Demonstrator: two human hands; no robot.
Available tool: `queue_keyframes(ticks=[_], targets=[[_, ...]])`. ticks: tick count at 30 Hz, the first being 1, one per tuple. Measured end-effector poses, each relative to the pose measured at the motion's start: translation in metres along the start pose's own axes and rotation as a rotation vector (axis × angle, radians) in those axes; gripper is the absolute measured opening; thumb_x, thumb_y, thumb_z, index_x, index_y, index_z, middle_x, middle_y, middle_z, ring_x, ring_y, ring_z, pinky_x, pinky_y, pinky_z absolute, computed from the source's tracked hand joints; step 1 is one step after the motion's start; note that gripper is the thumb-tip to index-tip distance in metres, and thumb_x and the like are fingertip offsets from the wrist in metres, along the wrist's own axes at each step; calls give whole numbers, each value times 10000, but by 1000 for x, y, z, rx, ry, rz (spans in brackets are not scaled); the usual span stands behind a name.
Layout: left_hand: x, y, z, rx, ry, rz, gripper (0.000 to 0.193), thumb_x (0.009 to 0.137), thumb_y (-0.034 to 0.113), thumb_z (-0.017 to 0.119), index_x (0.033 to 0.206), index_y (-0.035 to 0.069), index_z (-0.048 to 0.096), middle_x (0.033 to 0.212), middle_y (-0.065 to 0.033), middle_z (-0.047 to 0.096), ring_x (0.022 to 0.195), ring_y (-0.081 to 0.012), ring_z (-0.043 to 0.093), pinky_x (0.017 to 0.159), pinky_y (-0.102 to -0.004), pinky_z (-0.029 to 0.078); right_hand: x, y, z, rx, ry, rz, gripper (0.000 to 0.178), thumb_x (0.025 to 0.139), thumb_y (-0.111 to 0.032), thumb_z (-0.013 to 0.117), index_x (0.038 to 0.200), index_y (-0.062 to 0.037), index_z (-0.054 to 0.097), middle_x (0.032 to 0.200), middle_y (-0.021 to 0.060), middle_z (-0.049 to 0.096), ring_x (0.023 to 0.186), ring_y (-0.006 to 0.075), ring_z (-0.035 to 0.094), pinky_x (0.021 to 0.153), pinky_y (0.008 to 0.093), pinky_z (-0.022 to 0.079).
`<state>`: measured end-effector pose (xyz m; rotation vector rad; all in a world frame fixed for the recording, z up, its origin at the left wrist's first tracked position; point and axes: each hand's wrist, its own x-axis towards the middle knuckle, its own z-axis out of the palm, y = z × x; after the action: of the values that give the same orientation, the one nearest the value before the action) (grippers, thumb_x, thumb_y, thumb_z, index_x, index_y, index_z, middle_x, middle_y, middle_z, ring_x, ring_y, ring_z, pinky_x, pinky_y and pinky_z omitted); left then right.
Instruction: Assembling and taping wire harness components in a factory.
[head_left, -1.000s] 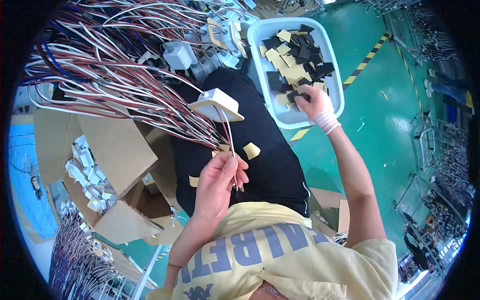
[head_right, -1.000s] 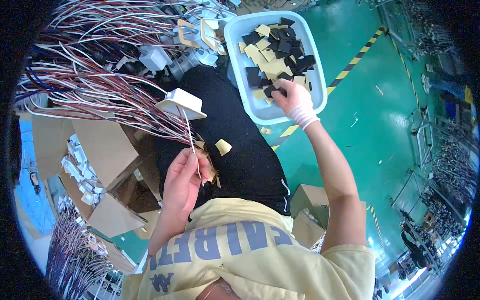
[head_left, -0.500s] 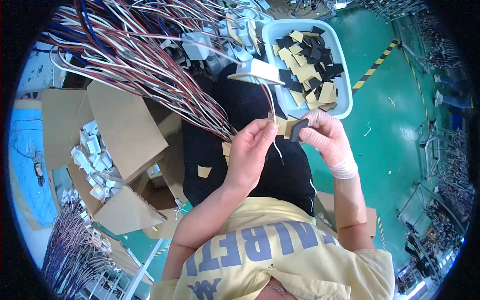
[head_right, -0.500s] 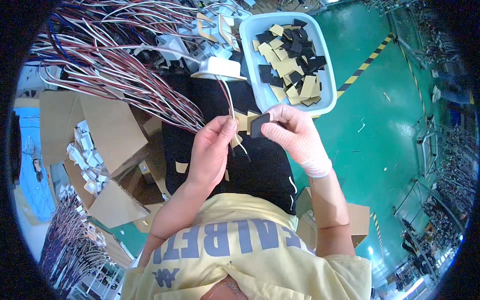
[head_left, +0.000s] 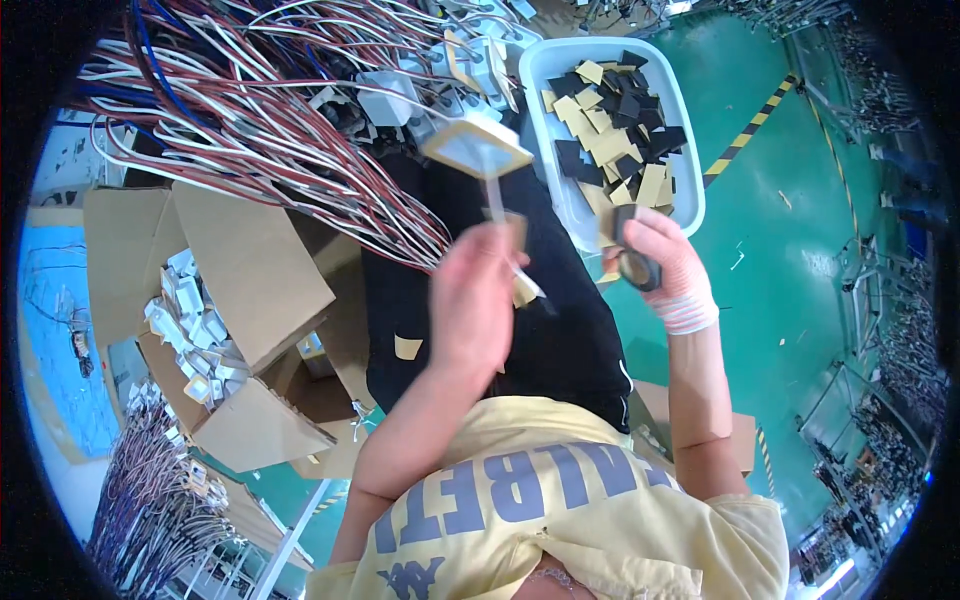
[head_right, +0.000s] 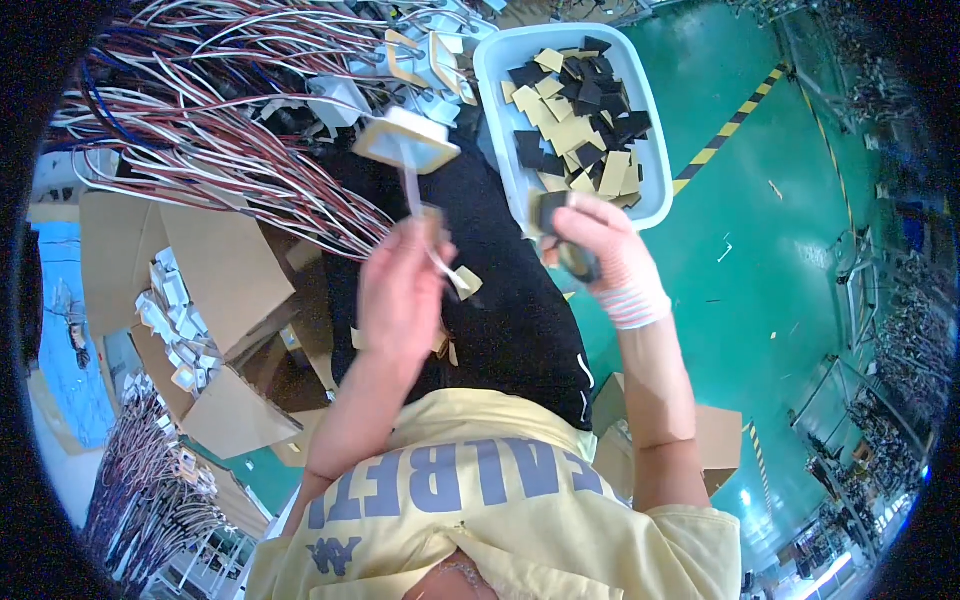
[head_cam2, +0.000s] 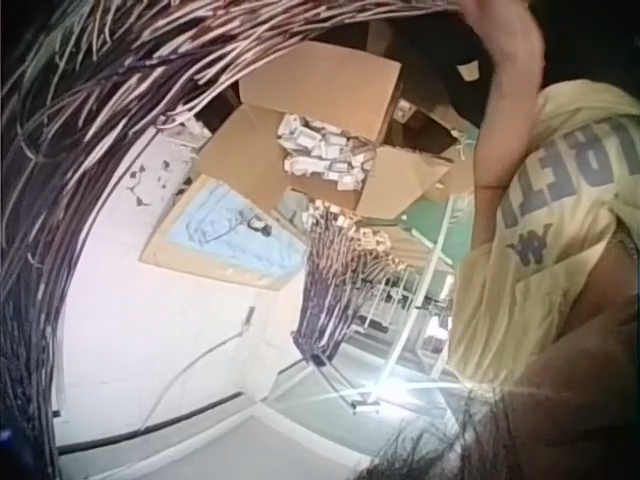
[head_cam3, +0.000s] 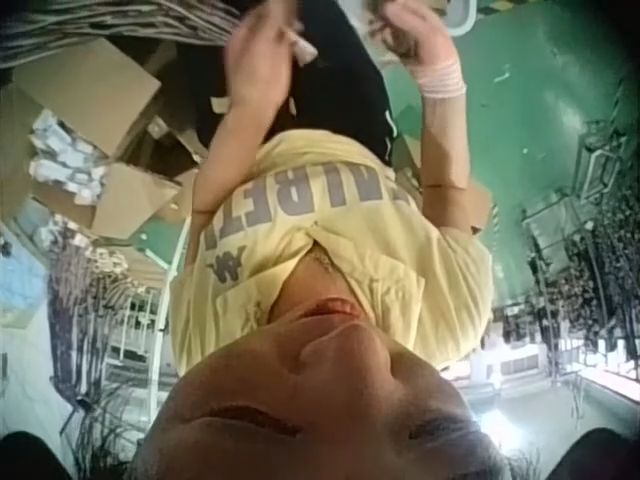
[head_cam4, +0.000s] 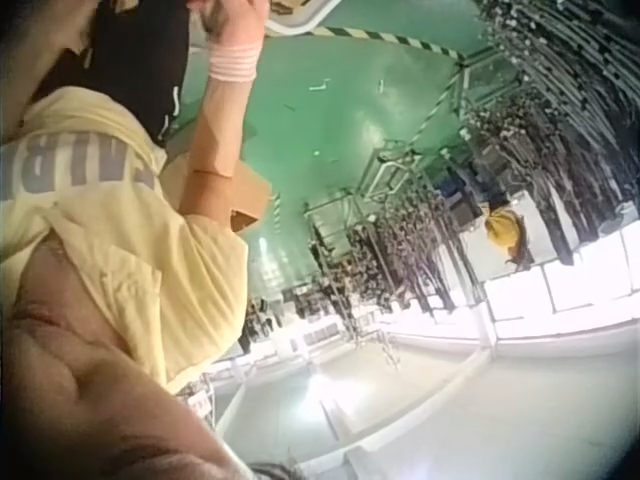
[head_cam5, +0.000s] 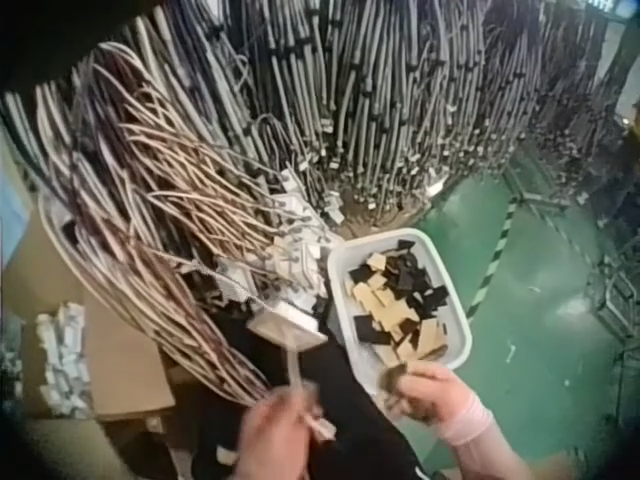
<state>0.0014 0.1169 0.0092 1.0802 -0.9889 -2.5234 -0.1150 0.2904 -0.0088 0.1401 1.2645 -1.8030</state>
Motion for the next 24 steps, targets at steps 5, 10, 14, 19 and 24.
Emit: queue_keyframes(ticks=[5,10,14,19,24], targets=[[-4,-2,-6,24,-186,-1,179,958,144,538,1065,9,589,1038,-66,622,964,-136,588,954,-329,437,30,6,-32,-827,313,-279,305,836,-65,581,1131,9,608,863,69,615,715,105,561,689,233,447],[-2,2,-14,-76,-223,-71,171,955,155,550,1050,19,591,992,-31,594,928,-111,537,918,-290,411,47,17,-40,-1233,620,-709,382,813,7,560,1188,-57,597,1106,114,567,759,170,577,743,264,471],[-5,4,-5,-161,-165,-168,162,950,160,562,1044,31,587,929,2,567,887,-79,500,851,-220,386,-1,7,26,-889,278,-731,141,819,-24,614,958,-1,624,885,79,592,819,149,549,719,265,433],[-5,-11,-11,-349,-462,-326,291,984,198,473,1200,12,533,1175,-84,573,1099,-180,533,1000,-350,397,-36,9,64,-837,141,-751,130,785,-83,675,893,-18,644,868,111,632,813,244,595,753,335,461],[-24,6,-16,-375,-354,-350,318,985,199,467,1222,-8,508,1196,-94,553,1157,-198,503,1019,-357,383,-32,29,79,-722,206,-912,95,795,-132,660,833,-47,638,831,101,619,791,288,588,713,375,472]])
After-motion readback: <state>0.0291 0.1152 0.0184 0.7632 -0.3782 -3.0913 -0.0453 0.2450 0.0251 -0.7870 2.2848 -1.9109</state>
